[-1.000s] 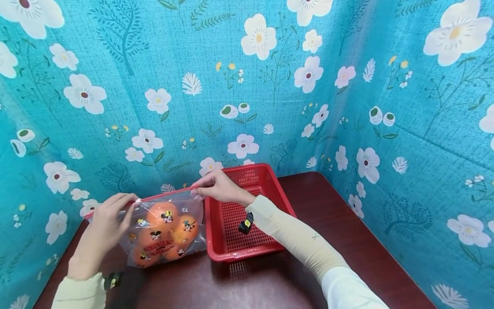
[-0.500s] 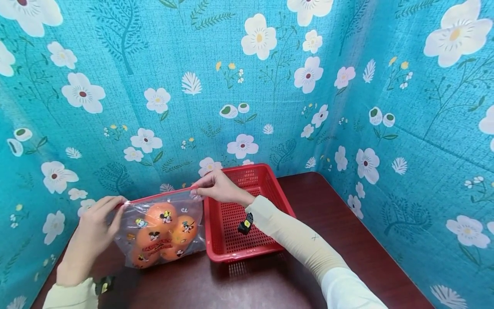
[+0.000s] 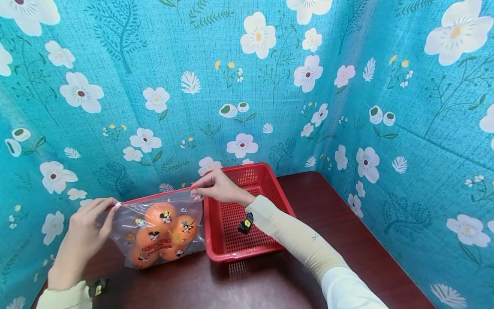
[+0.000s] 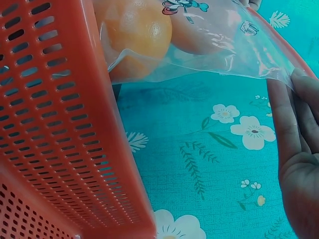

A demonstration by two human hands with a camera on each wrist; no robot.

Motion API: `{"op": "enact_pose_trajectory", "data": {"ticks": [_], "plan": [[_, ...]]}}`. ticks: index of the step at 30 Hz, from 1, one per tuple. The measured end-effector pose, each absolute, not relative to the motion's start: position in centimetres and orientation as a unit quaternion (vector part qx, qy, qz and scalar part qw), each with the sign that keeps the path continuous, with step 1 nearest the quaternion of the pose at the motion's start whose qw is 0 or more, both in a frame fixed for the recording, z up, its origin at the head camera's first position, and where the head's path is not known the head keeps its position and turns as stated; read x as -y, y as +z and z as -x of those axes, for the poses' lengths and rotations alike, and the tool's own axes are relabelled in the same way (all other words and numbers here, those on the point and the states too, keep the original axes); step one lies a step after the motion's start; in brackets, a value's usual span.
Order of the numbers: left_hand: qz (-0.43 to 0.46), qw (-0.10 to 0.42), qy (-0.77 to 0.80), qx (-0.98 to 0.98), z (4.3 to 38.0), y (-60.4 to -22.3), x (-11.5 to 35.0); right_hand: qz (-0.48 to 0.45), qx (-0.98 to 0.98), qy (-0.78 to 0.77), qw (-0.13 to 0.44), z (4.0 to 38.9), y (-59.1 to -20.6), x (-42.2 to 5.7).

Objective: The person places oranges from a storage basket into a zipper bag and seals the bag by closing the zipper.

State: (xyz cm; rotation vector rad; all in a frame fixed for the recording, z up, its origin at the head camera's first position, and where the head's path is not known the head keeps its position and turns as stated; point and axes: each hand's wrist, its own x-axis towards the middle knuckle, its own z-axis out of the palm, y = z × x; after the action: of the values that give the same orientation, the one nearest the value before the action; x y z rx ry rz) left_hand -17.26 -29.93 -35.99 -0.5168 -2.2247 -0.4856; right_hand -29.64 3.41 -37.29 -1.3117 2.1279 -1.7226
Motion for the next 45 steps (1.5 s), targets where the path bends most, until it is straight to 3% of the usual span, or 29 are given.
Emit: {"op": "enact_pose_trajectory", "data": {"ticks": [21, 39, 45], "plan": [[0.185, 0.434, -0.205, 0.858, 16.5, -36.5, 32.4, 0.430, -0.700, -0.567, 0.059, 30.0, -37.7, -3.9], [0.107, 0.453, -0.249, 0.849, 15.9, -37.3, 34.0, 0.421, -0.690, -0.585, 0.071, 30.0, -37.8, -4.0], [0.028, 0.452, -0.318, 0.833, 16.2, -38.1, 33.2, 0.413, -0.691, -0.589, 0.070, 30.0, -38.0, -4.0]]}}
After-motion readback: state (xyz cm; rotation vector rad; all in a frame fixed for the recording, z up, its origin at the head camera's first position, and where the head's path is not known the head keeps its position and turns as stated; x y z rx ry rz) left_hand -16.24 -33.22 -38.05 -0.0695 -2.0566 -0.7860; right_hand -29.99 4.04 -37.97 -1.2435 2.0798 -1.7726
